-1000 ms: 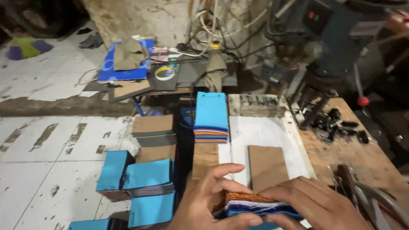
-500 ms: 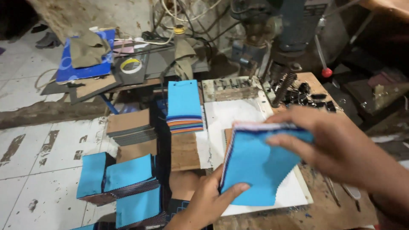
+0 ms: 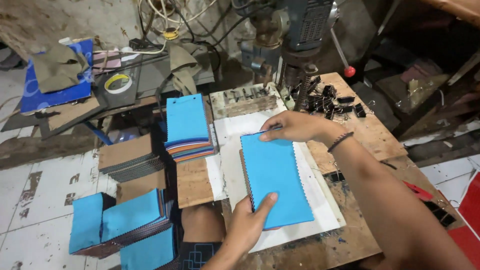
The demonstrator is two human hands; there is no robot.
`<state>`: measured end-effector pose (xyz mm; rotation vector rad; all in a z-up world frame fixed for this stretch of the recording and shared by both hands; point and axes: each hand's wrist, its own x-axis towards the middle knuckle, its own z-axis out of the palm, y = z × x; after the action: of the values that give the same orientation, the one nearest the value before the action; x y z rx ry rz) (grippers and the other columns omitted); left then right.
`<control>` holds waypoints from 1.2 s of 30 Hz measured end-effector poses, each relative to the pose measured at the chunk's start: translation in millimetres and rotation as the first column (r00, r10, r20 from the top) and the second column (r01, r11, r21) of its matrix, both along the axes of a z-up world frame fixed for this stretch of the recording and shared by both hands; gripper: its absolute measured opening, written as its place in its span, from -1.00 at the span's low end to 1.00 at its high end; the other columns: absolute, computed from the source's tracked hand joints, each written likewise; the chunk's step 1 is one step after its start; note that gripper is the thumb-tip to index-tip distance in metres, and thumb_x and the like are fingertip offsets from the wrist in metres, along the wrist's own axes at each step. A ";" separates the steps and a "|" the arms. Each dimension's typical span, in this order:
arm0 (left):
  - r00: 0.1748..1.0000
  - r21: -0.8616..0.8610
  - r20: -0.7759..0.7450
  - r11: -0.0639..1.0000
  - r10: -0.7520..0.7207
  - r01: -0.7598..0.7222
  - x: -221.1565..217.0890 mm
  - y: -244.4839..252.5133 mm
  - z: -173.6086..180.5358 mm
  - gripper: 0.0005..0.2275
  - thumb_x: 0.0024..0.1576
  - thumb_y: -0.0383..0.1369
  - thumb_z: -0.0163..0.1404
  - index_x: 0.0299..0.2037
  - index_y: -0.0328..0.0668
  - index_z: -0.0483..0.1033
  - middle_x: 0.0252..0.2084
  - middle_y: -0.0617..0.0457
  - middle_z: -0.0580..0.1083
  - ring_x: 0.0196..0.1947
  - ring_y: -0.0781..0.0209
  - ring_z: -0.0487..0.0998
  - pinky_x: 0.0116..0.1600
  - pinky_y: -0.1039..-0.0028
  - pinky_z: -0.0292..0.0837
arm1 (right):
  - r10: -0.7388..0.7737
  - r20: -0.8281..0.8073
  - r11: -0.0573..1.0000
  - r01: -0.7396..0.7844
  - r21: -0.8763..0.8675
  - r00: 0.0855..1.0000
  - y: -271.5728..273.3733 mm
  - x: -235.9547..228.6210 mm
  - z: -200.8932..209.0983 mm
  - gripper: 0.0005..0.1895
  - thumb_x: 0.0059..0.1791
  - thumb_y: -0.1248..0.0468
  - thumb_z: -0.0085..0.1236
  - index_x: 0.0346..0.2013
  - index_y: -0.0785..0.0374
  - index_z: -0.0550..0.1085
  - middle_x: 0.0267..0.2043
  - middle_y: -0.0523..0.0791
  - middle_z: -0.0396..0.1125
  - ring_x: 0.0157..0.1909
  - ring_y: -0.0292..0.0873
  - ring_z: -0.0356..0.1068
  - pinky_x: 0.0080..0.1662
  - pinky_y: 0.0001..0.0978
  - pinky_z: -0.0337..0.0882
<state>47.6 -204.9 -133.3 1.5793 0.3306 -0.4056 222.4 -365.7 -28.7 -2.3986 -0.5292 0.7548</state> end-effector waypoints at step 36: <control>0.824 0.305 -0.363 0.781 -0.434 0.545 25.9 52.2 4.9 -0.55 0.31 0.07 -0.03 -0.51 -0.05 0.34 -0.48 0.10 0.38 -0.42 0.27 0.37 -0.21 0.41 0.15 | -0.044 -0.187 0.996 0.027 -0.089 0.981 8.7 36.6 -89.7 -0.53 -0.03 -0.13 0.07 0.00 0.07 0.58 0.13 -0.21 0.48 0.20 -0.18 0.38 0.27 -0.24 0.29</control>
<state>73.4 -152.6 -128.4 2.0182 0.2063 -1.0326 259.0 -356.9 -118.4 -2.3753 -0.3824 0.9956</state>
